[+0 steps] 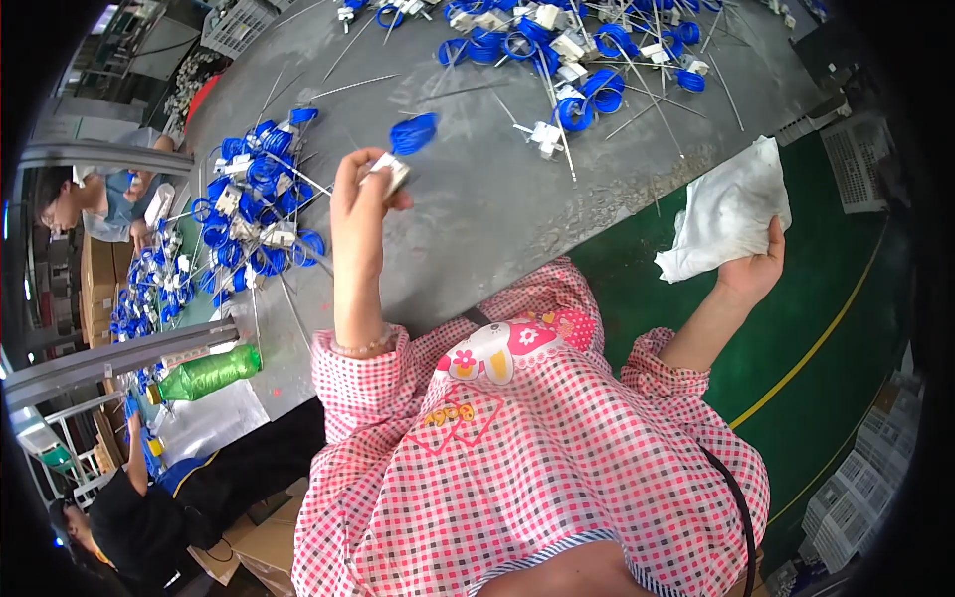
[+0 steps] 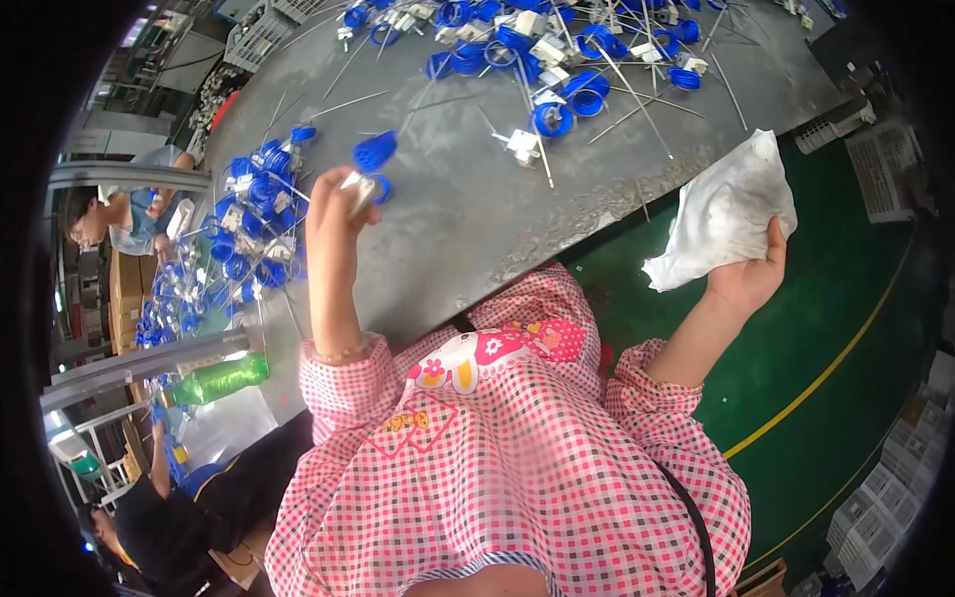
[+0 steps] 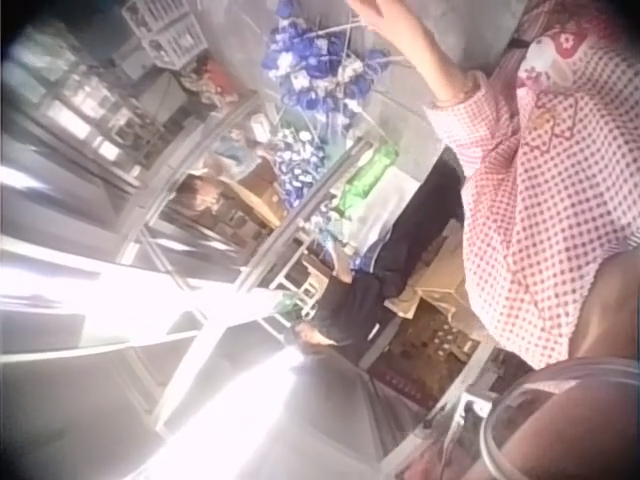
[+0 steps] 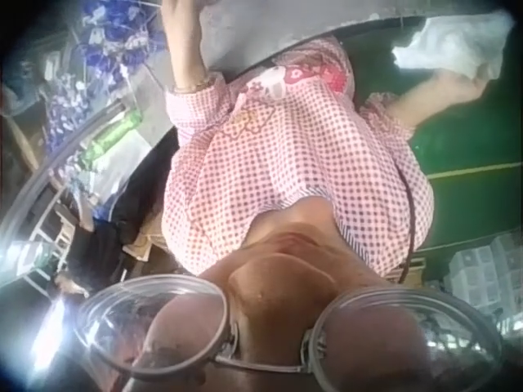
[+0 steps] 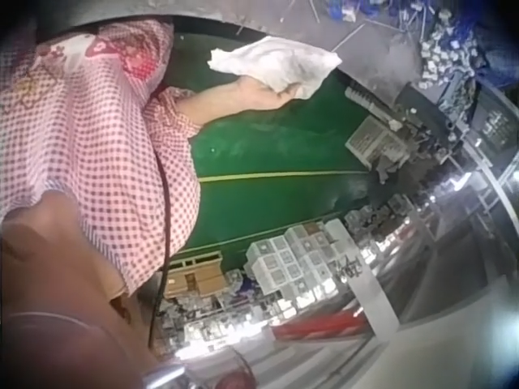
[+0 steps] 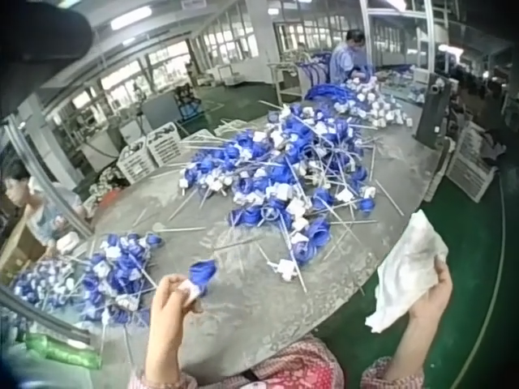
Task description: Cleaning small electronic components using a cloth and liquid at a factory workstation.
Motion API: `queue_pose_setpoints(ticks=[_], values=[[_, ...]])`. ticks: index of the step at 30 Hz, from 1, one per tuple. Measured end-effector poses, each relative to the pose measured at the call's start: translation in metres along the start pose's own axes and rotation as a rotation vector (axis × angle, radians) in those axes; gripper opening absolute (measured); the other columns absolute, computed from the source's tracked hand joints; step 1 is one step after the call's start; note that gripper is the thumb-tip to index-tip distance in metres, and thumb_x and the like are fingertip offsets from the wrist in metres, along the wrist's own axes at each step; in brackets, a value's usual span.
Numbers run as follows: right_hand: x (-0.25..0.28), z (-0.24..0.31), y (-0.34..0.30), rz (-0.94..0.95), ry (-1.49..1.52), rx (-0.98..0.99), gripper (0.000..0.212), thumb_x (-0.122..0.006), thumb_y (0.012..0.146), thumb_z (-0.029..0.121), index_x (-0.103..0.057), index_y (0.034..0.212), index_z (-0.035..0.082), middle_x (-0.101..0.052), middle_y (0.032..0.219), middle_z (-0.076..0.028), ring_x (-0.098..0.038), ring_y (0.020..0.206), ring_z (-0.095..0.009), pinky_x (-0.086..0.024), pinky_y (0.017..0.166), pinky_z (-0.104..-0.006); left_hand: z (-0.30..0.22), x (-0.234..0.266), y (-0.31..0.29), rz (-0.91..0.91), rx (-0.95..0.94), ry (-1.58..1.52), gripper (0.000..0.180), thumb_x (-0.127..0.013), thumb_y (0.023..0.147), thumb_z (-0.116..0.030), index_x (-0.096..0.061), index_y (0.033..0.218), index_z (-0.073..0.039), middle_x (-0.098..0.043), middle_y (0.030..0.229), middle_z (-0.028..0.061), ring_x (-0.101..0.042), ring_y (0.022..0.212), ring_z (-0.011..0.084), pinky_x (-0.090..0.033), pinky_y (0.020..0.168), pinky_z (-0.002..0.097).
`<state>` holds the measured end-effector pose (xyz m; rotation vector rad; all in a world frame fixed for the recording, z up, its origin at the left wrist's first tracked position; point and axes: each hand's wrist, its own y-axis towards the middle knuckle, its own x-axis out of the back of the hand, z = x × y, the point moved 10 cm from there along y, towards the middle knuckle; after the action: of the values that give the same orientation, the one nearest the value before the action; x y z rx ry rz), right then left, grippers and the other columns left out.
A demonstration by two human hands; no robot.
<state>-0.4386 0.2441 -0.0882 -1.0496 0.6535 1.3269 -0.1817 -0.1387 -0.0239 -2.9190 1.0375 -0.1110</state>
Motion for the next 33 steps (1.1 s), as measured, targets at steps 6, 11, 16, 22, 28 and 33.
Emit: queue_pose_setpoints(ticks=[6,11,16,22,28,33], values=[[-0.021,-0.024,-0.011,0.059,-0.023,-0.059,0.039,-0.037,0.082,0.012,-0.036,0.118,-0.005,-0.040,0.122,-0.016,-0.035,0.116,-0.031,-0.026,0.098,-0.0479,0.004,0.032,-0.049,-0.016,0.035,-0.504,0.030,-0.039,0.085,-0.020,-0.042,0.110,-0.004,-0.053,0.101,0.0144,-0.057,0.076,0.0200,-0.044,0.067,0.0283],[-0.089,-0.098,-0.070,0.211,-0.043,-0.215,0.040,-0.041,0.083,0.011,-0.035,0.119,-0.003,-0.042,0.120,-0.017,-0.039,0.112,-0.031,-0.030,0.096,-0.0467,-0.013,0.020,-0.079,0.083,-0.058,-1.102,0.042,-0.040,0.088,-0.029,-0.031,0.126,-0.014,-0.037,0.125,0.0019,-0.039,0.106,0.0180,-0.035,0.083,0.0354],[-0.125,-0.177,-0.154,0.386,-0.142,-0.466,0.038,-0.040,0.085,0.015,-0.035,0.120,-0.001,-0.044,0.117,-0.015,-0.044,0.109,-0.026,-0.035,0.093,-0.0400,-0.025,0.024,-0.093,0.066,-0.248,-1.157,0.042,-0.042,0.087,-0.029,-0.030,0.127,-0.021,-0.034,0.127,-0.0020,-0.039,0.103,0.0173,-0.033,0.083,0.0328],[-0.148,-0.220,-0.228,0.665,-0.395,-0.566,0.040,-0.041,0.085,0.011,-0.031,0.122,-0.002,-0.044,0.117,-0.013,-0.044,0.107,-0.020,-0.036,0.090,-0.0312,-0.015,0.035,-0.107,-0.122,-0.230,-0.944,0.048,-0.043,0.087,-0.024,-0.024,0.128,-0.007,-0.034,0.124,0.0073,-0.042,0.103,0.0231,-0.035,0.087,0.0370],[-0.173,-0.204,-0.252,0.962,-0.558,-0.156,0.033,-0.048,0.083,0.008,-0.042,0.114,-0.003,-0.050,0.110,-0.011,-0.048,0.102,-0.016,-0.037,0.084,-0.0248,-0.013,0.049,-0.122,-0.305,-0.355,-0.486,0.053,-0.051,0.083,-0.013,-0.023,0.127,-0.004,-0.035,0.121,0.0102,-0.040,0.108,0.0218,-0.032,0.091,0.0343],[-0.192,-0.208,-0.278,1.246,-0.637,-0.068,0.032,-0.052,0.080,0.011,-0.047,0.108,-0.004,-0.049,0.111,-0.016,-0.047,0.104,-0.022,-0.035,0.086,-0.0300,-0.034,0.061,-0.145,-0.569,-0.574,0.244,0.043,-0.054,0.075,0.000,-0.034,0.112,-0.005,-0.039,0.110,0.0076,-0.040,0.103,0.0182,-0.032,0.090,0.0319]])
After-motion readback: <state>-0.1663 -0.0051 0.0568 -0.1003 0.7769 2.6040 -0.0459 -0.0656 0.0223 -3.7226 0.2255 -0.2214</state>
